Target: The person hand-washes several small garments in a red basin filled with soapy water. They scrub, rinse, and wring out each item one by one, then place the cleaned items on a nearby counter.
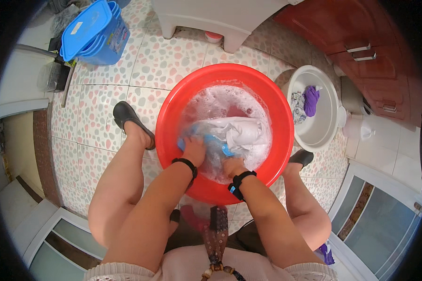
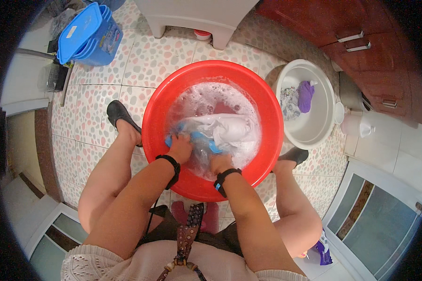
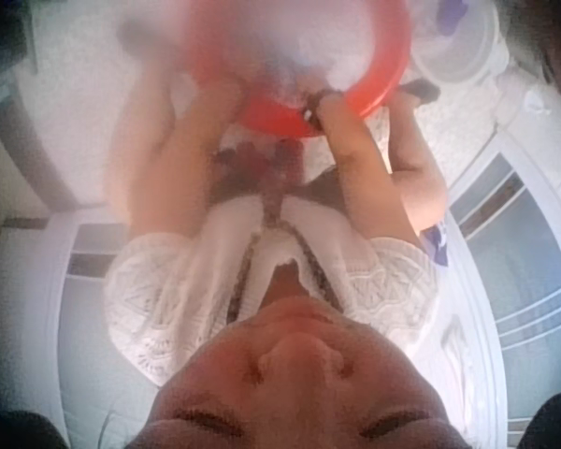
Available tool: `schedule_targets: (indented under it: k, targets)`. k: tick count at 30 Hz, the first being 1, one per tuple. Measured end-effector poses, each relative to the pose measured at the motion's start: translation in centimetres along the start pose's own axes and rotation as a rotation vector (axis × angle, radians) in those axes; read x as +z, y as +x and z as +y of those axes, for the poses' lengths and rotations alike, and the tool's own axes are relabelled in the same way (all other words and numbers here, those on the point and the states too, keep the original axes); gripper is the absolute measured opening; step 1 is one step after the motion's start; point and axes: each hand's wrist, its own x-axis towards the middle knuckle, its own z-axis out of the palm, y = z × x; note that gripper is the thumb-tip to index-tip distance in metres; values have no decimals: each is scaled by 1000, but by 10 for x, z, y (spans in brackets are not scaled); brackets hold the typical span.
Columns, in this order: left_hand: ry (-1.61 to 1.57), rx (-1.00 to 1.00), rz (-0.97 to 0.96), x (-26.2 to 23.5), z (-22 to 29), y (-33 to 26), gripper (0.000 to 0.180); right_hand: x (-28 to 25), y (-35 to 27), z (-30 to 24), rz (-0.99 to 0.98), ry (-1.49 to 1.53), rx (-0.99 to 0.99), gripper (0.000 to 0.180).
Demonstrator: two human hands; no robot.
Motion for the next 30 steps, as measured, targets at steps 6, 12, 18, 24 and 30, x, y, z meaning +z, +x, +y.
schedule_targets:
  k: [6,12,18,24,30]
  targets:
    - [-122,13,67,-7,3,-15,33,-34,-25,6,102,163,-244,29]
    - [-474,-108,314,-33,-7,-12,23,-106,-78,49,618,470,-301,16]
    - [-756,137,976,-126,-22,-2,19,-172,-141,53,936,415,-182,13]
    - [-795,299,1228,-217,17,-46,22,-198,-217,47,1227,498,-216,16]
    - [-1278,712,1076,-290,30,-105,19,-225,-297,32,1471,552,-301,16]
